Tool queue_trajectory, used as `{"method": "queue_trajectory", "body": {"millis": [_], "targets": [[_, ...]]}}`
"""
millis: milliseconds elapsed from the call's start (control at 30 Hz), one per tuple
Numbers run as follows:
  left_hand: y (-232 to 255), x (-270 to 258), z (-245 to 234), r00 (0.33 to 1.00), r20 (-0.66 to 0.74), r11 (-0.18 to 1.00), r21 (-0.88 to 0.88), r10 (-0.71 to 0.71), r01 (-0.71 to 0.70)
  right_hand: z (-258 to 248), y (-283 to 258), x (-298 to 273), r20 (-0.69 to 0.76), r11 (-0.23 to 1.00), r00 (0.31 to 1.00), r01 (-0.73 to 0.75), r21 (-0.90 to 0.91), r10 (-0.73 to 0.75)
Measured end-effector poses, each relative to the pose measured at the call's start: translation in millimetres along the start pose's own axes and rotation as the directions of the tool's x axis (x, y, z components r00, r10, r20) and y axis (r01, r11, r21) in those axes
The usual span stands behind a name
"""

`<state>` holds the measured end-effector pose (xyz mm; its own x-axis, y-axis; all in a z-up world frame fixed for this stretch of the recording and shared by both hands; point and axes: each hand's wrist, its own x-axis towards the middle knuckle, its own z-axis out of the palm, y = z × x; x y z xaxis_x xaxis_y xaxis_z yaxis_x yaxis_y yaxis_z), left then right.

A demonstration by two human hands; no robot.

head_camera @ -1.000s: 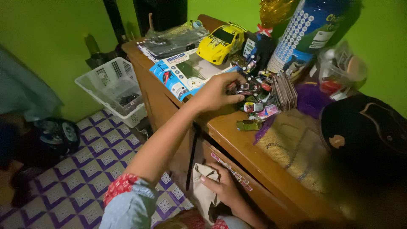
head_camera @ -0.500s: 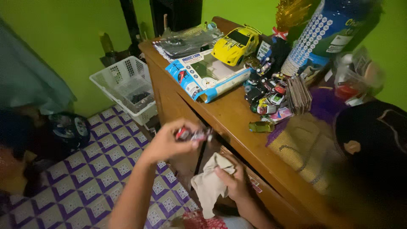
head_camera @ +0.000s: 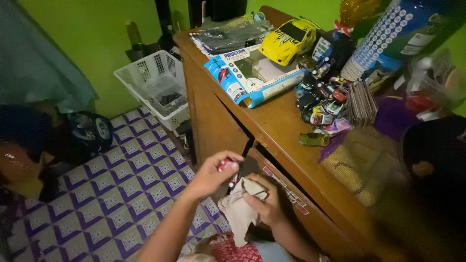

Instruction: The person picks up several toy cars one by one and wipes each one with a cloth before placing them back on a wooden surface.

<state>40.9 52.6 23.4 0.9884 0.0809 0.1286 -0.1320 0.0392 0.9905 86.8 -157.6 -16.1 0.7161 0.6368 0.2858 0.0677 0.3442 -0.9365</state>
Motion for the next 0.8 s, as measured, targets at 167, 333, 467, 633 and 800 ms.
{"method": "queue_trajectory", "body": {"millis": [167,333,467,633,800], "targets": [[-20,-8,28,0.993,-0.119,0.999,-0.035,0.016,-0.02,14,-14,-1,-0.015,0.969,1.0,-0.015,-0.245,0.012],[-35,-13,37,0.96,-0.269,0.997,0.028,0.075,-0.07,21,-13,-2,-0.017,0.94,0.999,0.037,-0.34,-0.046],[-25,-23,44,0.93,-0.348,0.993,0.028,0.121,-0.119,19,-12,-3,-0.04,0.945,0.998,-0.049,-0.324,0.038],[5,-38,45,0.924,-0.379,0.97,0.237,0.04,0.055,19,-10,-5,-0.057,0.959,0.998,-0.039,-0.281,0.024],[13,-42,47,0.93,-0.336,0.965,0.255,0.151,-0.064,17,-14,-1,-0.085,0.982,0.995,-0.072,-0.175,0.058]]}}
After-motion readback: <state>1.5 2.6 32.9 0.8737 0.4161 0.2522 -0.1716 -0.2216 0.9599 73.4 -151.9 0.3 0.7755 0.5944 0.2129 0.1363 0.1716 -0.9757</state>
